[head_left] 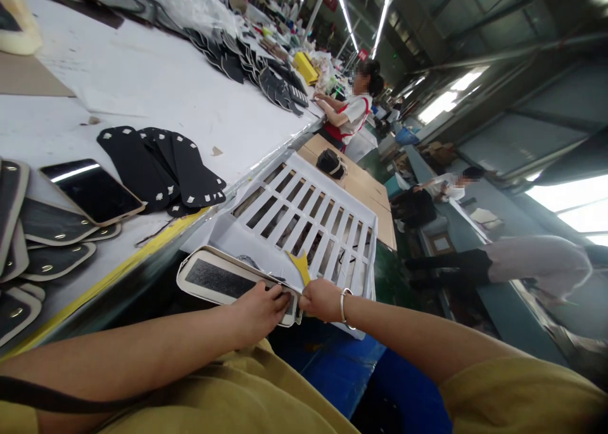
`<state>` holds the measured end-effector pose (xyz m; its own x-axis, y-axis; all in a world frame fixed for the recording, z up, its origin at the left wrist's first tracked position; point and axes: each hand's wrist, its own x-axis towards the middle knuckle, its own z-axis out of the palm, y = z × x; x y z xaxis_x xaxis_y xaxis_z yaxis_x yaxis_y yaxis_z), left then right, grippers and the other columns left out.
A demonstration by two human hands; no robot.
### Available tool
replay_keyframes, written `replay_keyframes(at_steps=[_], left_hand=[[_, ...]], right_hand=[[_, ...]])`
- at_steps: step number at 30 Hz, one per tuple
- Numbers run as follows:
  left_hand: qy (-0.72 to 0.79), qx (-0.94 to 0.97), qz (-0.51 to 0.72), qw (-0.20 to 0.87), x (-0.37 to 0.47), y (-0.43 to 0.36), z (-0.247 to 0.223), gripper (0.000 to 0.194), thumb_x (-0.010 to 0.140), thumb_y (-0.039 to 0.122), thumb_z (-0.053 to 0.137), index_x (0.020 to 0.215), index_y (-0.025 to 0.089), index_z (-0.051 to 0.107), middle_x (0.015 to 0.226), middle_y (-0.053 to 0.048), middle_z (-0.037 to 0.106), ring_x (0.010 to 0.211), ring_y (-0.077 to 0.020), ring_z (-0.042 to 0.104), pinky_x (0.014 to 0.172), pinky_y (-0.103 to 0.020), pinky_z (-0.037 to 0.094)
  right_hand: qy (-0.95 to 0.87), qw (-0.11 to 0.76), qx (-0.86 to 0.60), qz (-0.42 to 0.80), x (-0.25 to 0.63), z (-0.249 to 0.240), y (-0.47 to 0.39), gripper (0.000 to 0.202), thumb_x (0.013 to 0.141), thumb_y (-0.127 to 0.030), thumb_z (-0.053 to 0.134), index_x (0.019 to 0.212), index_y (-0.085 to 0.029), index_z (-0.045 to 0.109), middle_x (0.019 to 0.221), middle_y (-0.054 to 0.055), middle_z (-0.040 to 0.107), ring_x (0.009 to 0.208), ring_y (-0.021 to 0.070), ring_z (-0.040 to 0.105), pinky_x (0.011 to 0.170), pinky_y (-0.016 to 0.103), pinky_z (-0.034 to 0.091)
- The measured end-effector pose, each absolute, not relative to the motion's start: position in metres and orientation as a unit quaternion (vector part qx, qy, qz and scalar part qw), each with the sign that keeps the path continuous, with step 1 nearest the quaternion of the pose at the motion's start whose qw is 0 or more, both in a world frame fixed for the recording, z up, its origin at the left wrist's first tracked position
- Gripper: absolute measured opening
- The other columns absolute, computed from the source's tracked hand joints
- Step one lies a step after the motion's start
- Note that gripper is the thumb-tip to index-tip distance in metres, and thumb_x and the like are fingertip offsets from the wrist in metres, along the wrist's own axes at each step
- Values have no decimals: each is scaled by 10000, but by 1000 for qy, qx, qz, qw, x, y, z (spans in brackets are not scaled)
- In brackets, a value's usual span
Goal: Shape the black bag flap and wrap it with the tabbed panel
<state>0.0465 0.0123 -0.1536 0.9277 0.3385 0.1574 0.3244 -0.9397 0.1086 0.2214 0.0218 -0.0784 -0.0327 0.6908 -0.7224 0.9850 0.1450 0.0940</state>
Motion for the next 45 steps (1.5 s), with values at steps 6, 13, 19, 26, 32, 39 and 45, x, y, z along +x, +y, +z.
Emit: replay_keyframes(at_steps=[6, 13, 19, 26, 32, 39, 45], left_hand=[[152, 983, 103, 11, 48, 11, -153, 444, 880, 359, 449, 1224, 91, 530, 1212, -146, 550, 906, -268, 494, 586, -376, 356], [144, 984, 97, 44, 51, 17, -150, 395, 900, 368, 412, 1171, 121, 558, 1192, -119, 566, 935, -261, 509, 608, -371, 372], [153, 982, 95, 48, 51, 16, -148, 397, 901, 377, 412, 1185, 138, 552, 1207, -111, 564, 940, -250, 512, 605, -356, 374], [166, 982, 63, 68, 51, 18, -149, 488, 790, 357, 570, 1239, 174, 518, 1282, -110, 524, 968, -255, 489, 625, -335, 392], [146, 980, 23, 133, 44, 29, -142, 762, 668, 484, 648, 1338, 210, 408, 1404, -66, 415, 1051, -270, 435, 699, -326, 426], [141, 972, 31, 187, 42, 39, -137, 612, 732, 476, 597, 1284, 246, 467, 1367, -4, 465, 1064, -258, 432, 794, -332, 424], [159, 983, 45, 76, 52, 22, -141, 442, 872, 318, 429, 1277, 152, 485, 1315, -102, 503, 987, -264, 486, 622, -333, 415]], right_hand=[[505, 125, 714, -469, 247, -98, 9, 501, 888, -503, 334, 563, -163, 508, 392, -34, 462, 318, 91, 482, 363, 191, 412], [310, 133, 686, -645, 248, -116, -21, 621, 900, -589, 268, 610, -123, 557, 436, -2, 529, 312, 90, 494, 354, 210, 461], [289, -50, 697, -654, 249, -132, -27, 493, 929, -478, 331, 651, -128, 538, 405, -67, 459, 288, 58, 408, 367, 226, 497], [373, -101, 688, -614, 253, -131, -34, 357, 892, -306, 408, 563, -178, 464, 300, -97, 364, 228, 52, 304, 273, 162, 368], [417, -38, 712, -564, 252, -123, -33, 340, 835, -263, 445, 503, -194, 460, 263, -70, 382, 214, 82, 373, 224, 162, 320], [387, -45, 697, -602, 250, -109, -20, 341, 830, -248, 442, 497, -182, 467, 257, -80, 373, 201, 61, 311, 257, 165, 371], [327, -108, 714, -610, 246, -120, -24, 382, 868, -265, 383, 518, -160, 494, 282, -82, 375, 211, 50, 309, 265, 156, 366]])
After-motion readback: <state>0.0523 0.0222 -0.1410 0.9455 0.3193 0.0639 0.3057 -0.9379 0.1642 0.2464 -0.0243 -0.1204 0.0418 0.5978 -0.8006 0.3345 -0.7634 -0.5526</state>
